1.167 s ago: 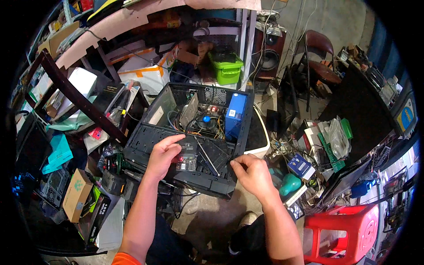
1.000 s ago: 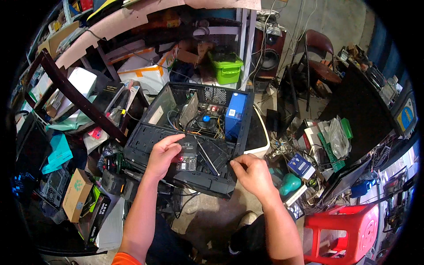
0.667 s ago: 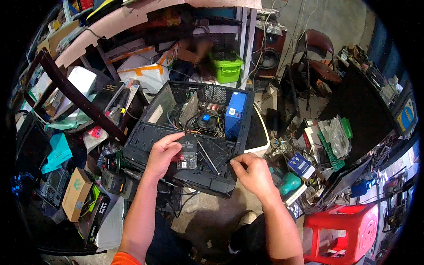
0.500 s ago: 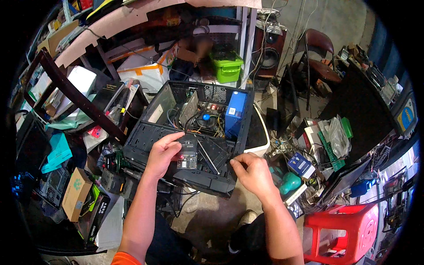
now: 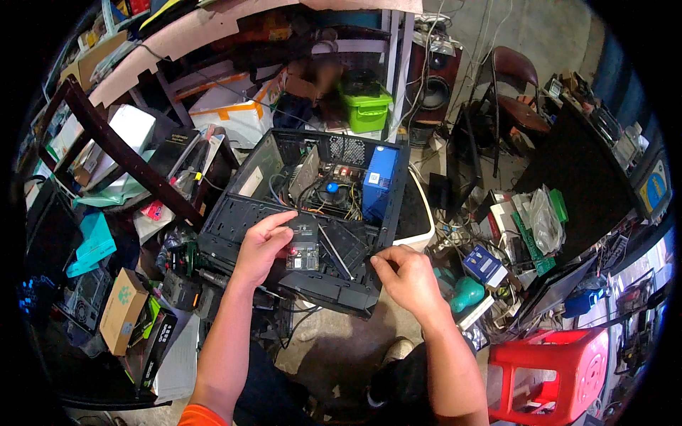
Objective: The person holds a small circuit board, likely a wireless card, and inspects it closely. They then place the card into an open computer case, aligning it with a slot on the motherboard.
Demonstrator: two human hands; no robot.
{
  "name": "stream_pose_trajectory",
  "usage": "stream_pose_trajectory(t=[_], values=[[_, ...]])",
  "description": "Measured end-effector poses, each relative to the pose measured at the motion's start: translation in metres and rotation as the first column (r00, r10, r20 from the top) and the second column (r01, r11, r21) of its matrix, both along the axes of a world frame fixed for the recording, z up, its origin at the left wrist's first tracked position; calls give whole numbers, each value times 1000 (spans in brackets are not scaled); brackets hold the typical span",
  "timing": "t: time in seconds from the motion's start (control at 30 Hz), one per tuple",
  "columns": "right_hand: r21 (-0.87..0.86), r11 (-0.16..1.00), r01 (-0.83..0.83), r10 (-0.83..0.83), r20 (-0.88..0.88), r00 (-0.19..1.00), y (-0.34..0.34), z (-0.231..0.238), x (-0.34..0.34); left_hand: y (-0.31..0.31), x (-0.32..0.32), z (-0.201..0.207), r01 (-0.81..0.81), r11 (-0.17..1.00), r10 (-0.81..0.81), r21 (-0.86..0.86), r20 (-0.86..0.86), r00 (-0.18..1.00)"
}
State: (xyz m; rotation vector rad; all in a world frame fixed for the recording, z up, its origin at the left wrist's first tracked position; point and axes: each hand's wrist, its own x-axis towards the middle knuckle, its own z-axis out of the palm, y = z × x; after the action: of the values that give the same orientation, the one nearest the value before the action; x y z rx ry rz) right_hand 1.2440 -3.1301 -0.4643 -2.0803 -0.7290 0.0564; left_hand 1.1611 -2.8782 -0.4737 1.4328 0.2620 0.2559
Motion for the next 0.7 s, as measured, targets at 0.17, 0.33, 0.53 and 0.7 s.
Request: stream_pose_trajectory(t=[0.17,0.33,0.53,0.7], values=[[-3,1000,-1,1,-17,1000,0,-2,1,1,-1,-1,7,1000,-7,13,4,1000],[9,1000,6,-6,20,1000,0,-6,1,0,0,0,8,1000,-8,8,3,1000],[2,1000,6,-6,19,1000,0,-4,1,1,0,0,12,1000,-12,-7,5,1000],[-2,1000,8,-8,-10,1000,0,-4,1,0,-1,1,11,1000,-11,20,6,1000]])
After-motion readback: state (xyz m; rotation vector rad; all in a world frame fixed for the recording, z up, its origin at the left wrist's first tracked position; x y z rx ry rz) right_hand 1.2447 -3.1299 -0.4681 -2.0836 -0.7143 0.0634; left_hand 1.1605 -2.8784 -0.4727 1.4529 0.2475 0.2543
